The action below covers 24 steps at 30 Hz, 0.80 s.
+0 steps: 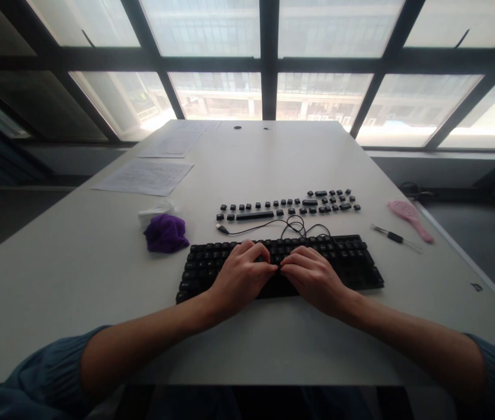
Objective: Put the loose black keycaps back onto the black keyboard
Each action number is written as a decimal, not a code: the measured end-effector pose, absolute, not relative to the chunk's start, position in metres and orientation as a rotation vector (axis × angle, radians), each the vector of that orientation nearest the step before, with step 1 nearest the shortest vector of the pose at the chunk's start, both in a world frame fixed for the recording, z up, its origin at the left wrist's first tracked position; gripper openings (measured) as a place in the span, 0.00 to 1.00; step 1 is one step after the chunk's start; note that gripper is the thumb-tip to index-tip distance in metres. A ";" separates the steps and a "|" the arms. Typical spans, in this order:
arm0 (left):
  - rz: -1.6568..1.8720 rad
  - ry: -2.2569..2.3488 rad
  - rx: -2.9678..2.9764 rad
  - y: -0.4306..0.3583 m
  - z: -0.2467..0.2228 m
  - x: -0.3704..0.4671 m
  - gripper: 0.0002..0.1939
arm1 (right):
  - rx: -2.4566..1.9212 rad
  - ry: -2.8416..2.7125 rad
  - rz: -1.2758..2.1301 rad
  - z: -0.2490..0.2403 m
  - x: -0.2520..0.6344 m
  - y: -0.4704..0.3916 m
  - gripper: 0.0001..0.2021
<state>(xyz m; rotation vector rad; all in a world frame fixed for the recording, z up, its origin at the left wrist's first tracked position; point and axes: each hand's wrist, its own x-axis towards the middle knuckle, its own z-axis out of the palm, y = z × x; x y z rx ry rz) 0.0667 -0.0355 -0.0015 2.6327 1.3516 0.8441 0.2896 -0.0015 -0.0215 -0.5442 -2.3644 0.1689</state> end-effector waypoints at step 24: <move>0.841 1.334 2.573 -0.036 -0.001 0.067 0.05 | -0.643 -2.415 0.087 -0.011 0.287 -0.007 0.11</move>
